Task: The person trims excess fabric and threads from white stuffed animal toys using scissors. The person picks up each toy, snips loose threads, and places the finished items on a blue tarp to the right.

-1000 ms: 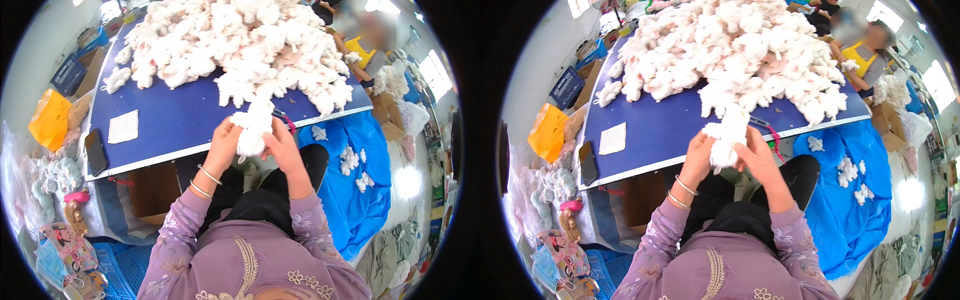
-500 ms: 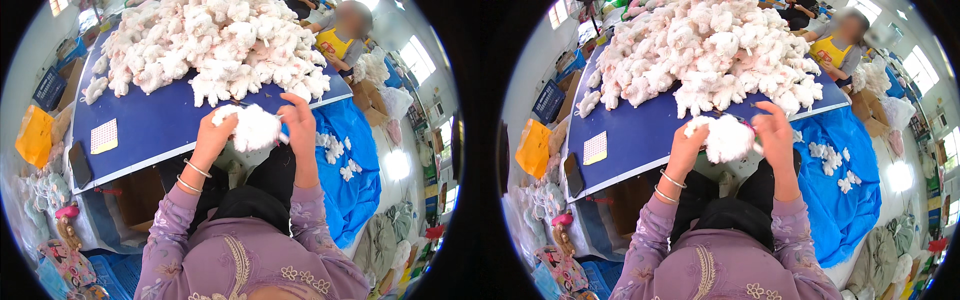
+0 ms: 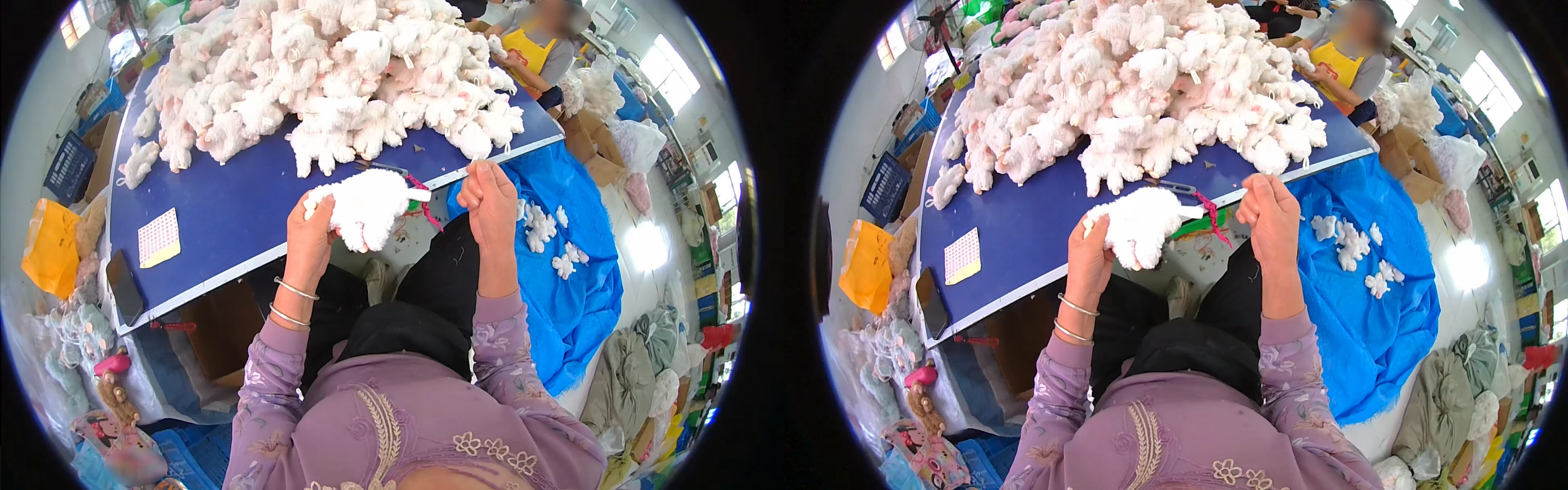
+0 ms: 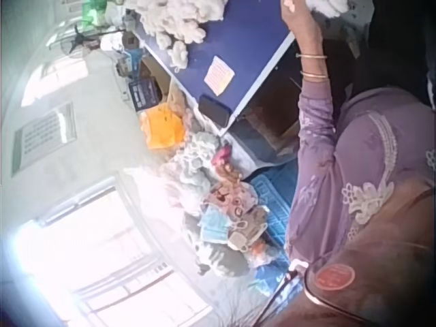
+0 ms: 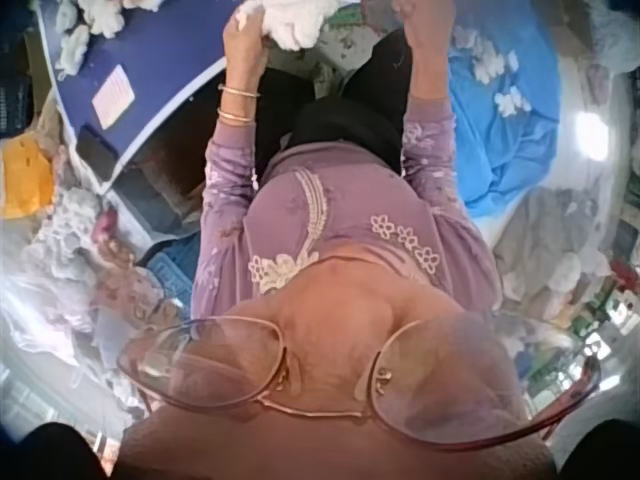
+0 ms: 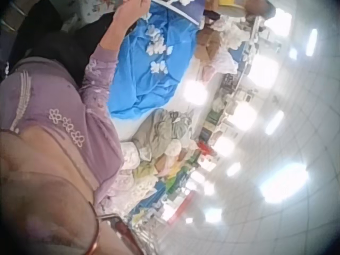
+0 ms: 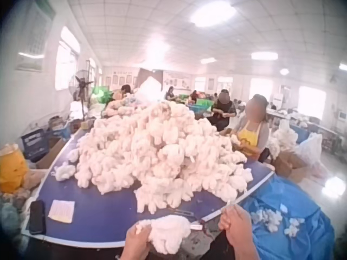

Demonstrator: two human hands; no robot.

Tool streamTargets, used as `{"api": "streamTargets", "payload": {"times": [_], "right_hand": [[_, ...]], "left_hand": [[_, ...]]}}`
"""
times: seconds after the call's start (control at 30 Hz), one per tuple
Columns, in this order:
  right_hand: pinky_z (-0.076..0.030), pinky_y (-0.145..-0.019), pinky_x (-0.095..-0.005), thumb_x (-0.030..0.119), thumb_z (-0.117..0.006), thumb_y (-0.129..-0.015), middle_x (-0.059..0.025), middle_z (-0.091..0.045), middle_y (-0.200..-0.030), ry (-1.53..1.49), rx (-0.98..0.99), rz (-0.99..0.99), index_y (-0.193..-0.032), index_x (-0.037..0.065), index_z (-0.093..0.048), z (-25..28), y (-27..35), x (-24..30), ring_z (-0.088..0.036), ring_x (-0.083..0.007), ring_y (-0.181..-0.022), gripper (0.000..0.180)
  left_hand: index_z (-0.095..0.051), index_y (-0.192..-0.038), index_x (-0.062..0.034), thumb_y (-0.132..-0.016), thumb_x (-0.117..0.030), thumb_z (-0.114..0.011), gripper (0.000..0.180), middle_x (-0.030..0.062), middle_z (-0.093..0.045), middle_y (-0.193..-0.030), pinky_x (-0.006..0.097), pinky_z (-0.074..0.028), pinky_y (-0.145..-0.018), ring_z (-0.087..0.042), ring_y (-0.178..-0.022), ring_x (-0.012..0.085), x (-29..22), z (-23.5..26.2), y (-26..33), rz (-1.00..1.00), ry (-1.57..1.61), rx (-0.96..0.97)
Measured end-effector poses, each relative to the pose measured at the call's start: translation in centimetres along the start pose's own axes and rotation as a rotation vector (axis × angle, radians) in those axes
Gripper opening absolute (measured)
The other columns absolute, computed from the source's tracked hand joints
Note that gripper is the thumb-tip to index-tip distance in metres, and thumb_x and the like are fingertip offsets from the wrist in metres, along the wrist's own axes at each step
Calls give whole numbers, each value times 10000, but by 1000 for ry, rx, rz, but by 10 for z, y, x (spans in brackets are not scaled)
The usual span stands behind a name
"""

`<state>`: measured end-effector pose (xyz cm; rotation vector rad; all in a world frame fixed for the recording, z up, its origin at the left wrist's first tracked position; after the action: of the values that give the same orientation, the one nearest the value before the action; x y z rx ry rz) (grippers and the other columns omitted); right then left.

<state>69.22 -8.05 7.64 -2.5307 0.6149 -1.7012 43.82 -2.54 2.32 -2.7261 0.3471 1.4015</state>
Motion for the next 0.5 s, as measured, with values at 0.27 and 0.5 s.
{"api": "streamTargets", "payload": {"times": [0.27, 0.5], "right_hand": [[-437, -911, -285, 21, -622, -844, -58, -555, -1167, 375, 376, 49, -1256, 26, -477, -47, 22, -15, -528, -131, -1075, 437], [-455, -734, -237, 86, -601, -902, -48, -620, -925, 576, 106, 18, -1049, -20, -553, -49, 26, -34, -538, -73, -841, 188]], "left_hand": [[-539, -1160, 7, -963, -188, -495, 281, 58, -634, -989, 235, -518, -667, -631, -790, 113, 26, -30, 22, 342, 218, 387], [-491, -1241, 3, -977, -250, -481, 365, 82, -593, -1116, 273, -483, -811, -581, -974, 137, 23, -30, 30, -181, -411, 192]]}}
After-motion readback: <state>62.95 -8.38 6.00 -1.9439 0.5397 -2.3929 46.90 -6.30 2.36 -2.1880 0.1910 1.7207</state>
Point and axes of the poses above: each hand's wrist, its own y-axis away from the middle knuckle, its own z-axis out of the back of the hand, x = y × z, the point moved 1 cm from there along -y, towards the middle knuckle
